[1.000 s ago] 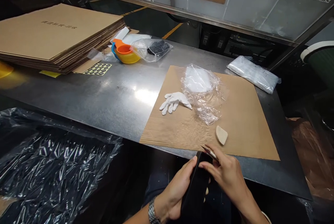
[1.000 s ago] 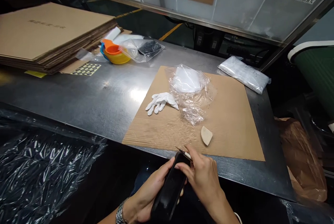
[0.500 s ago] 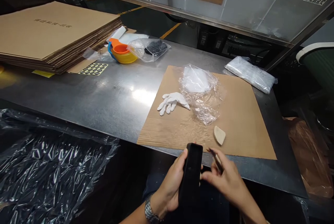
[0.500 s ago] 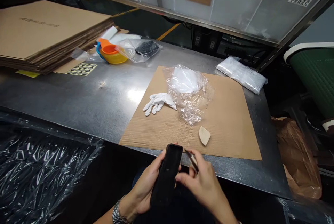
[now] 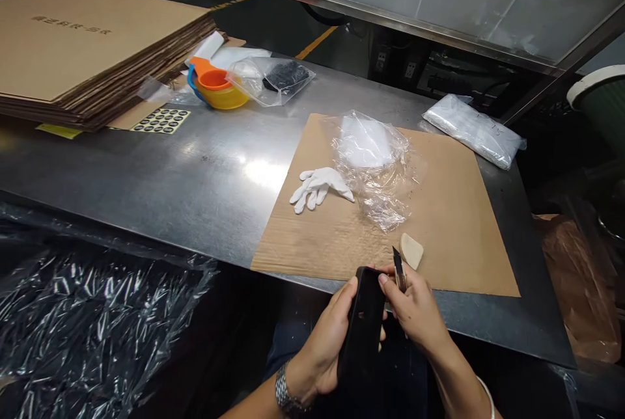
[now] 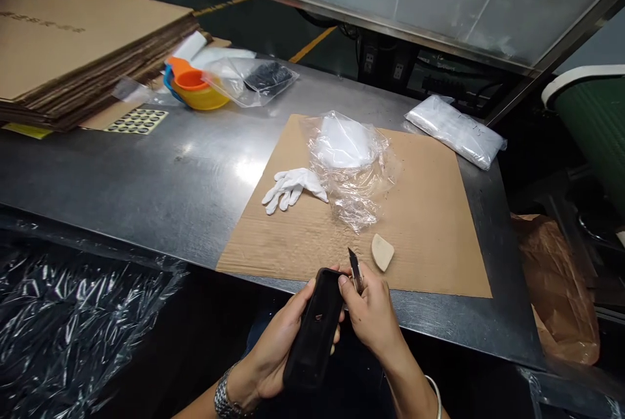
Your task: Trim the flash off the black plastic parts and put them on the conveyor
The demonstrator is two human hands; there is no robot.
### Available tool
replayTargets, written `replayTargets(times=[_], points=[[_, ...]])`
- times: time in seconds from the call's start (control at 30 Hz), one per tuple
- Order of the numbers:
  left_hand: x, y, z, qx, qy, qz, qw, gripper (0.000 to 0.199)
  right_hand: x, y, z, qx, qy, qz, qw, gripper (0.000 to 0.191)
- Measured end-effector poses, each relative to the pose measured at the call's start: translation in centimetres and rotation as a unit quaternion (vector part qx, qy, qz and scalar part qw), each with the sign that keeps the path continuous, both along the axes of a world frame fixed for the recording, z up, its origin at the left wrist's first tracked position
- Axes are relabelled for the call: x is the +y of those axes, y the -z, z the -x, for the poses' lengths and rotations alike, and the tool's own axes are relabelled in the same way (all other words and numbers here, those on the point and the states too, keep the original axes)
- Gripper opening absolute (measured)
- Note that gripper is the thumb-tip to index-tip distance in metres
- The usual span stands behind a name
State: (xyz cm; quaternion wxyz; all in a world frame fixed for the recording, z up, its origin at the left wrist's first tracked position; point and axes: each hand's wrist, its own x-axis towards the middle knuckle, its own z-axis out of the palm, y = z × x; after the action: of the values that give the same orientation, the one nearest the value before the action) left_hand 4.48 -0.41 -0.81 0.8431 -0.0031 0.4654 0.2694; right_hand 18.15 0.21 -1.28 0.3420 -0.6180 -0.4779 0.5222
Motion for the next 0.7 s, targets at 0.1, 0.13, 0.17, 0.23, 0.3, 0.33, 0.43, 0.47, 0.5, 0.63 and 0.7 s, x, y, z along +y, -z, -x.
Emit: replayTargets(times=[0.1,0.13,0.17,0.23,0.3,0.33,0.43,0.47,0.5,0.63,0.7], points=[[0.7,0.2,0.2,-0.037,0.003,-0.012,0.999,0.043,0.0,0.0,0.7,0.064,0.054,0.033,0.996,0.039],[0.9,0.2,0.3,-0.046,0.008,-0.021,0.999,0.045,-0.1,0.0,0.9,0.088,0.076,0.049,0.992,0.041],[1.0,0.2,0.3,-0.055,0.016,-0.026,0.998,0.048,-0.1,0.0,0.9,0.105,0.092,0.062,0.988,0.042],[1.5,0.2,0.3,-0.072,0.024,-0.02,0.997,0.053,-0.3,0.0,0.8,0.105,0.085,0.063,0.989,0.043],[1.9,0.1,0.2,-0.084,-0.011,-0.015,0.996,0.049,-0.8,0.0,0.7,0.077,0.029,0.034,0.996,0.049],[2.2,0.1,0.1,-0.086,-0.035,-0.016,0.996,0.045,-1.1,0.0,0.7,0.059,-0.007,0.02,0.998,0.057],[3.0,0.1,-0.1,-0.08,-0.075,-0.019,0.994,0.041,-2.2,-0.3,0.7,0.019,-0.076,0.001,0.997,0.081],[3.2,0.2,-0.1,-0.082,-0.066,-0.012,0.994,0.045,-2.5,-0.4,0.5,0.019,-0.084,-0.001,0.996,0.084],[3.4,0.3,-0.1,-0.087,-0.05,-0.001,0.995,0.05,-2.6,-0.4,0.2,0.025,-0.084,-0.001,0.996,0.083],[4.2,0.7,0.2,-0.075,-0.025,0.009,0.997,0.059,-1.8,-0.1,-3.5,-0.006,-0.007,0.035,0.999,0.059],[4.7,0.7,0.4,-0.05,-0.029,0.003,0.998,0.059,-0.7,0.5,-6.5,-0.122,0.062,0.031,0.99,0.052]])
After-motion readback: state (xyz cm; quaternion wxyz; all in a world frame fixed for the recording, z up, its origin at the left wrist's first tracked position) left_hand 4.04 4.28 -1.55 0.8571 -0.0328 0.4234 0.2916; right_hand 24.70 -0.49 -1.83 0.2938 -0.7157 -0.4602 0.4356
